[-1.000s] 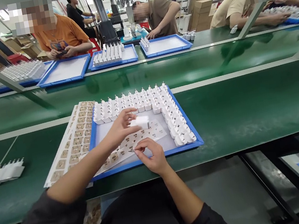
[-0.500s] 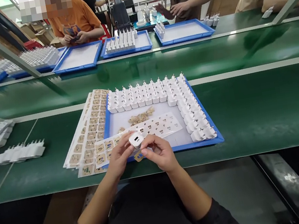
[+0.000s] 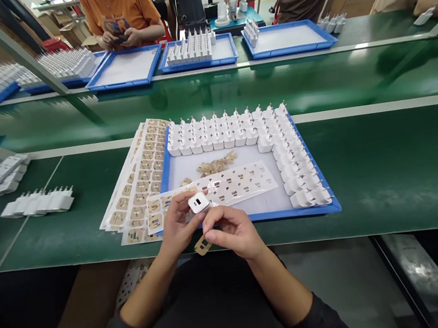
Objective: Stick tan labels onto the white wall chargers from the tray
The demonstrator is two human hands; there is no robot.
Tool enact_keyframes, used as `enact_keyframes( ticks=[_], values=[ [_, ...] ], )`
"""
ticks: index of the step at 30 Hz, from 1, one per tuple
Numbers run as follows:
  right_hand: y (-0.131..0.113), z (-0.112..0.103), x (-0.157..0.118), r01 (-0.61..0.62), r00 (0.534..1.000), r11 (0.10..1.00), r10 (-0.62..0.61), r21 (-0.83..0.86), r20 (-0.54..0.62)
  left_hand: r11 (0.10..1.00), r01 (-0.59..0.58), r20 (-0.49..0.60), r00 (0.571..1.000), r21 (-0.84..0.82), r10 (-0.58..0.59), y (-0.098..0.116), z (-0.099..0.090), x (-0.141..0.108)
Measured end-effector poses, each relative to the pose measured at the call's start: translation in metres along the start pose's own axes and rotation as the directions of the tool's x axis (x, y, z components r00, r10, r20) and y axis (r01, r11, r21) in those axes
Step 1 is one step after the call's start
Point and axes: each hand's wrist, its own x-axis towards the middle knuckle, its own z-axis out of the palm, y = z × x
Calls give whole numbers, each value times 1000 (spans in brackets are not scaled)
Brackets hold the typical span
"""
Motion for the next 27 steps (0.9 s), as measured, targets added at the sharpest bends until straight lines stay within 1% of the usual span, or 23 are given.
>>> enact_keyframes(
  ticks=[1,3,5,7,9,12,22,27],
  values=[
    [-3,-1,0,6,1000,1000,-7,-22,-27,998,-54,-9,998,36,54,1,-1,-1],
    [-9,-2,2,15,989,995,-28,-96,-143,965,-212,-1,977,152,214,5,-4,-3],
    [-13,-3,5,1,961,985,-50,-175,-273,895,-353,19,932,274,362,10,-5,-4],
    [-16,-1,8,-28,941,975,-48,-218,-335,834,-426,37,896,352,442,16,-6,-4],
    [-17,2,10,-49,941,973,-30,-224,-338,806,-448,44,882,387,469,20,-5,-3],
    [-16,7,11,-67,944,970,-14,-233,-331,793,-459,44,874,401,483,23,-4,-3],
    [-16,9,9,-55,948,957,-40,-286,-316,793,-456,44,875,403,481,27,-4,-2],
    [-16,12,9,-45,943,929,-83,-369,-322,787,-461,44,872,410,488,27,-3,-3]
  ],
)
